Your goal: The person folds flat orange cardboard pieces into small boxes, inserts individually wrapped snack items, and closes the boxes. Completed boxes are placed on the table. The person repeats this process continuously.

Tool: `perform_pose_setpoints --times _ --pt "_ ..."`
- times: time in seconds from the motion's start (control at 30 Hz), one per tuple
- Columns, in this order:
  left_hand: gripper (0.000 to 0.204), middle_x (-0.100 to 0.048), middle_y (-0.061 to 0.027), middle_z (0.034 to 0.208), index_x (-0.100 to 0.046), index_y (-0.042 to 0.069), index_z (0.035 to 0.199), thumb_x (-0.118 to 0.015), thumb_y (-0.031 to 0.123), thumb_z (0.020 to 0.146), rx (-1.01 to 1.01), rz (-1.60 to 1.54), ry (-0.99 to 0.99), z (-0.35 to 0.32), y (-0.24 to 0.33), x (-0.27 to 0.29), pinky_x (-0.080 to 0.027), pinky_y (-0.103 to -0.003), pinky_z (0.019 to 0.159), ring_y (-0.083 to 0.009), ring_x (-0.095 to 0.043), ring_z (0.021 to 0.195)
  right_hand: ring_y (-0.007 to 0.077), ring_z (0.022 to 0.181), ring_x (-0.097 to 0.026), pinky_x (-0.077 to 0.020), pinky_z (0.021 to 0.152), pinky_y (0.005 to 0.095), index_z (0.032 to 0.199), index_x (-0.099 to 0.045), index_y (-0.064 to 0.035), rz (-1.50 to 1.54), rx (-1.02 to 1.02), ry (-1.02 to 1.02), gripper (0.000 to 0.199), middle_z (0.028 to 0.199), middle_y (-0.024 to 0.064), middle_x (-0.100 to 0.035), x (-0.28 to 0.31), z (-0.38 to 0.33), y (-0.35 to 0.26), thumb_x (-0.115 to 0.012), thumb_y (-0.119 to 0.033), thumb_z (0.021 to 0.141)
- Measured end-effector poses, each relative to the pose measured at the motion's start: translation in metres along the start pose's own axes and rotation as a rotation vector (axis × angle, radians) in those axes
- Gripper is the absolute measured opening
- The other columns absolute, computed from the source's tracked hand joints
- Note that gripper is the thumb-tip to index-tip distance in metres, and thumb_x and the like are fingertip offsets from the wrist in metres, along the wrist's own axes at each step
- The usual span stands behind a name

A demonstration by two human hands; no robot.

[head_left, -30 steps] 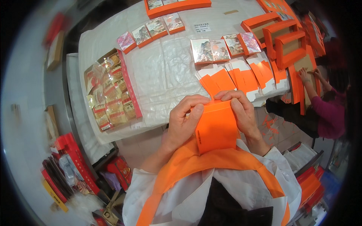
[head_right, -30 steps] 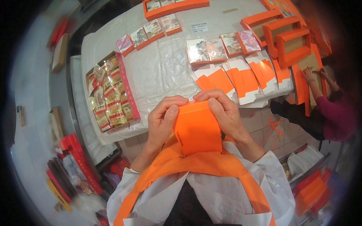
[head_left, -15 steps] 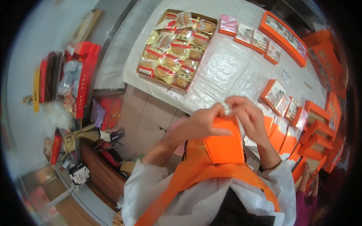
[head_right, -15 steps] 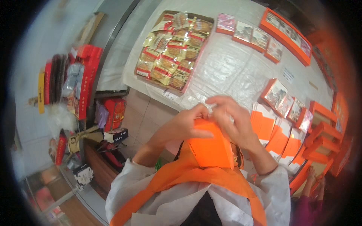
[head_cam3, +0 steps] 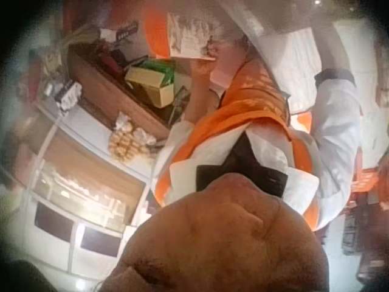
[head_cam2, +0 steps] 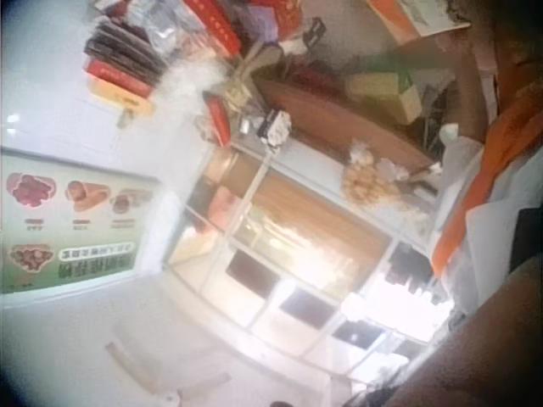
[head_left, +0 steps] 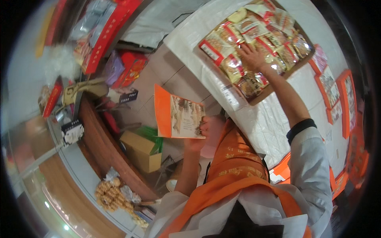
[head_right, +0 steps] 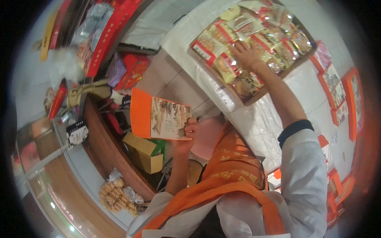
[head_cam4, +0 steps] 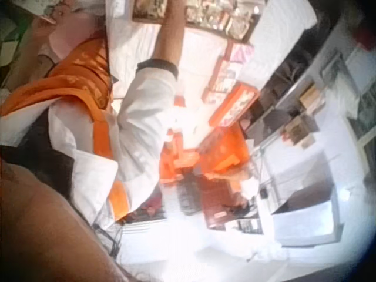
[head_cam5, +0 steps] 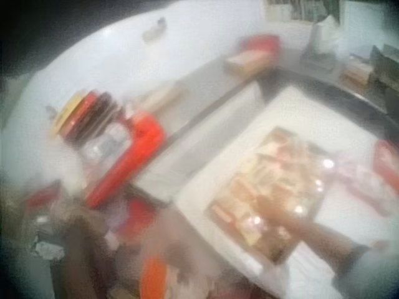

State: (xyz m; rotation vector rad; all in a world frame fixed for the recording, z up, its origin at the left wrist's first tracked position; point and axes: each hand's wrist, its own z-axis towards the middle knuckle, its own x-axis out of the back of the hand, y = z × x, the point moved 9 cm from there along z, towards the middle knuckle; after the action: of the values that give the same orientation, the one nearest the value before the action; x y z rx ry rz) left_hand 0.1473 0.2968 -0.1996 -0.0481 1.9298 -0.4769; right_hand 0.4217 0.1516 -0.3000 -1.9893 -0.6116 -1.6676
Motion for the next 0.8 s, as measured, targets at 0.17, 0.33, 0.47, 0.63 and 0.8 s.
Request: perform_pose_setpoints --times 0.17,0.33,0.47,0.63,0.8 --pt "0.04 -0.044 -0.0104 0.106 -0.044 0.009 0.123 -0.047 0.03 0.09 0.006 0.068 -0.029 0.02 0.007 -0.006 -0.049 -0.035 0.076 -0.0193 -0.048 0.087 0.0262 0.107 -0.049 -0.0359 0.091 0.0517 0.129 -0.037 -0.0188 -0.139 0.046 -0.083 0.062 0.114 0.0077 -0.05 0.004 0.008 -0.002 -0.064 -0.028 0.074" --pt "0.052 -0.042 -0.0116 0.123 -0.039 0.014 0.131 -0.048 0.044 0.089 -0.431 0.573 0.409 0.013 0.038 0.007 -0.045 -0.041 0.085 -0.0241 -0.046 0.108 0.0268 0.097 -0.056 -0.0463 0.075 0.0417 0.121 -0.044 -0.0135 0.145 -0.105 0.022 0.051 0.102 0.0123 -0.057 0.029 -0.033 0.009 -0.064 -0.026 0.075" --pt "0.055 -0.04 -0.0079 0.128 -0.029 0.009 0.136 -0.04 0.043 0.094 -0.746 1.234 0.507 0.012 0.053 -0.037 -0.037 -0.033 0.096 -0.0203 -0.042 0.116 0.0179 0.09 -0.061 -0.0501 0.072 0.0309 0.131 -0.031 0.0001 0.912 -0.713 0.007 0.06 0.109 0.0177 -0.056 0.047 -0.107 0.07 -0.063 -0.019 0.083" --pt "0.055 -0.039 -0.0106 0.128 -0.02 0.005 0.139 -0.038 0.033 0.096 -0.808 1.499 0.404 0.036 0.002 -0.068 -0.038 -0.033 0.094 -0.0187 -0.041 0.115 0.0188 0.1 -0.056 -0.0489 0.081 0.0292 0.136 -0.019 0.0012 1.414 -0.721 0.622 0.063 0.115 0.0178 -0.051 0.143 -0.217 0.058 -0.057 -0.014 0.088" --pt "0.052 -0.037 -0.0125 0.131 -0.019 0.002 0.139 -0.035 0.027 0.096 -0.67 1.597 0.182 0.063 -0.088 -0.08 -0.035 -0.034 0.096 -0.0216 -0.04 0.117 0.0183 0.099 -0.055 -0.0466 0.083 0.0294 0.137 -0.018 -0.0018 1.524 -0.717 0.57 0.064 0.108 0.0174 -0.055 0.175 -0.276 0.019 -0.056 -0.013 0.087"
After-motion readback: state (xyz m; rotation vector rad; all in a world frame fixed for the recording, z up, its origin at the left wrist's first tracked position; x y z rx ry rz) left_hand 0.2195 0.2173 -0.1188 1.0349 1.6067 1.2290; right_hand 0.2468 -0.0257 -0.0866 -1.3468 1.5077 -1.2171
